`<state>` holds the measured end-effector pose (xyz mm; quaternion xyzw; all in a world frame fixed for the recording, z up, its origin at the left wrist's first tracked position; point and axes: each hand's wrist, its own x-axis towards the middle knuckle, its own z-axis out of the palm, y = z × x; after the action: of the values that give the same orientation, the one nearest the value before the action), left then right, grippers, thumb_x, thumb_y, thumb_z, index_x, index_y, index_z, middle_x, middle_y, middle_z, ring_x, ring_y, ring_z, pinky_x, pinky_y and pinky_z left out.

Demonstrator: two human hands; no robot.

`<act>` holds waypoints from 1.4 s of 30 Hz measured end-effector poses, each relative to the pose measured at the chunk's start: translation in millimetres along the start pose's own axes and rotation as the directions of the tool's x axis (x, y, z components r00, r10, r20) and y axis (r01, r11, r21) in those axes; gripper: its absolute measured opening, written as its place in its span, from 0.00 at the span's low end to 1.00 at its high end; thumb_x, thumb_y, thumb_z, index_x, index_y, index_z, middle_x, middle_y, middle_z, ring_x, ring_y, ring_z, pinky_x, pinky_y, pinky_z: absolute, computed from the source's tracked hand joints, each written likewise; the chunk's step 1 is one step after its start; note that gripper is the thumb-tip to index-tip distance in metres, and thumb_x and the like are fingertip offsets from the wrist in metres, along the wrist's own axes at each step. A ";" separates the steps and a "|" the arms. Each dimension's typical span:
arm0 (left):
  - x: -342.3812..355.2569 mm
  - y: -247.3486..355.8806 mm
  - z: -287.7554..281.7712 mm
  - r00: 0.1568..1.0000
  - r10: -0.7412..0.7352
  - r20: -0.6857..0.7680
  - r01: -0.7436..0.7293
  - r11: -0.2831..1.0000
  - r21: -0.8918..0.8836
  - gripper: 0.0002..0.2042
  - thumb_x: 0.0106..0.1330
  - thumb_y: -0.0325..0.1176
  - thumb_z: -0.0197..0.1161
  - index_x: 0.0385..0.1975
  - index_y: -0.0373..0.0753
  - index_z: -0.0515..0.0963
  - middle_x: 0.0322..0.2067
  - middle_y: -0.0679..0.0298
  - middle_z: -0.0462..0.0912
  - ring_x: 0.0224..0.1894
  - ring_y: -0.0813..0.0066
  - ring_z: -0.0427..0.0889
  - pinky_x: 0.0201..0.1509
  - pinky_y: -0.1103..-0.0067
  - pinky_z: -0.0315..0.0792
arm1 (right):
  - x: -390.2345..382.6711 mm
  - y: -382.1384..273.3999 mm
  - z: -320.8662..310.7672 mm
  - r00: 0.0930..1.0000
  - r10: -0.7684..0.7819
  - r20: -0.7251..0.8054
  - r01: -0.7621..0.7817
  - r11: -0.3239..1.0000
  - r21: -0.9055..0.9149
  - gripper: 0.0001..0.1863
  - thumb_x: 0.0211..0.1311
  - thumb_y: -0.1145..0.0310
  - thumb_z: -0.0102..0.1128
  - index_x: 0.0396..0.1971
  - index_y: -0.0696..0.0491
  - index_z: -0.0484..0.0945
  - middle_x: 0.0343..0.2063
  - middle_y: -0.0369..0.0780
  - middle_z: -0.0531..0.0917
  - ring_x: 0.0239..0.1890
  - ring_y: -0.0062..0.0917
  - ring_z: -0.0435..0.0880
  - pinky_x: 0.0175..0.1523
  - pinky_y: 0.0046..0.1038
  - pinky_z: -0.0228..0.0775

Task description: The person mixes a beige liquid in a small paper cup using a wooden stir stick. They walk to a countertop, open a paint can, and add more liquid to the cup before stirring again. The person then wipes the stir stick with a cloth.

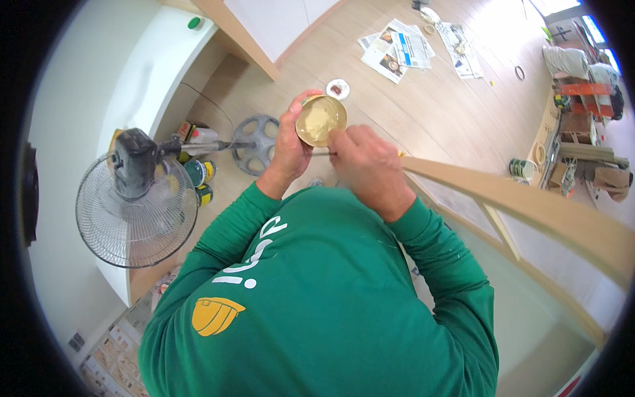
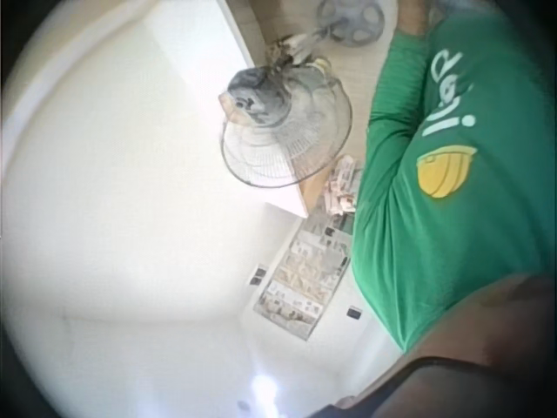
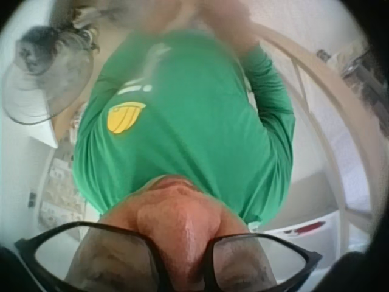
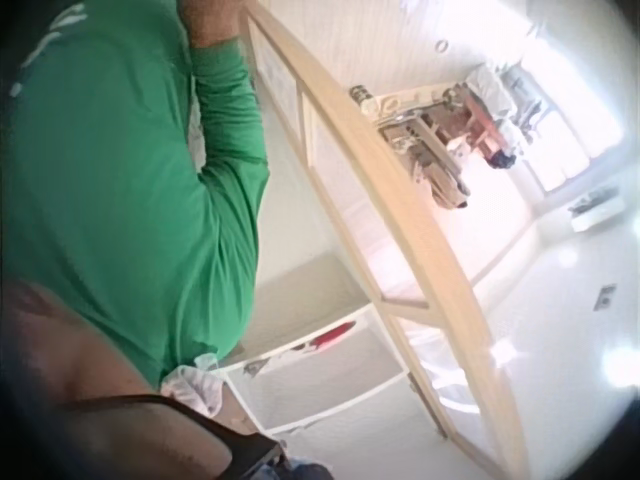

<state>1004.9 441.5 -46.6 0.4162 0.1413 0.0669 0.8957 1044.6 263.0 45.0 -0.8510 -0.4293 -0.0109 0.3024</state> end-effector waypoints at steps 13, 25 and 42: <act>107.9 9.2 63.0 1.000 -0.003 0.015 0.003 0.999 0.034 0.34 0.81 0.61 0.50 0.72 0.39 0.72 0.59 0.57 0.85 0.62 0.65 0.85 0.68 0.68 0.79 | 80.1 98.3 -30.4 0.953 0.298 -0.045 -0.214 0.772 0.598 0.08 0.64 0.76 0.72 0.43 0.56 0.88 0.34 0.45 0.89 0.37 0.42 0.90 0.42 0.39 0.82; 178.6 16.3 69.8 0.979 -0.121 0.165 0.126 0.992 -0.018 0.30 0.82 0.57 0.49 0.73 0.41 0.70 0.56 0.60 0.84 0.59 0.69 0.85 0.60 0.71 0.83 | 112.5 110.7 -28.4 0.910 0.366 -0.194 -0.252 0.861 0.441 0.09 0.63 0.75 0.72 0.43 0.53 0.85 0.34 0.43 0.87 0.36 0.43 0.88 0.41 0.41 0.81; 183.9 48.9 28.8 0.933 -0.247 0.261 0.240 0.969 0.058 0.31 0.82 0.59 0.47 0.73 0.42 0.70 0.58 0.61 0.84 0.62 0.70 0.84 0.66 0.72 0.79 | 138.5 88.4 -14.9 0.945 0.274 -0.177 -0.251 0.958 0.140 0.12 0.58 0.77 0.74 0.40 0.52 0.83 0.32 0.43 0.84 0.35 0.43 0.87 0.39 0.43 0.80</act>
<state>1188.6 495.7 -27.9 0.4119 0.0710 -0.1027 0.9026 1200.8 315.7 51.1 -0.8765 -0.2804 -0.0289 0.3903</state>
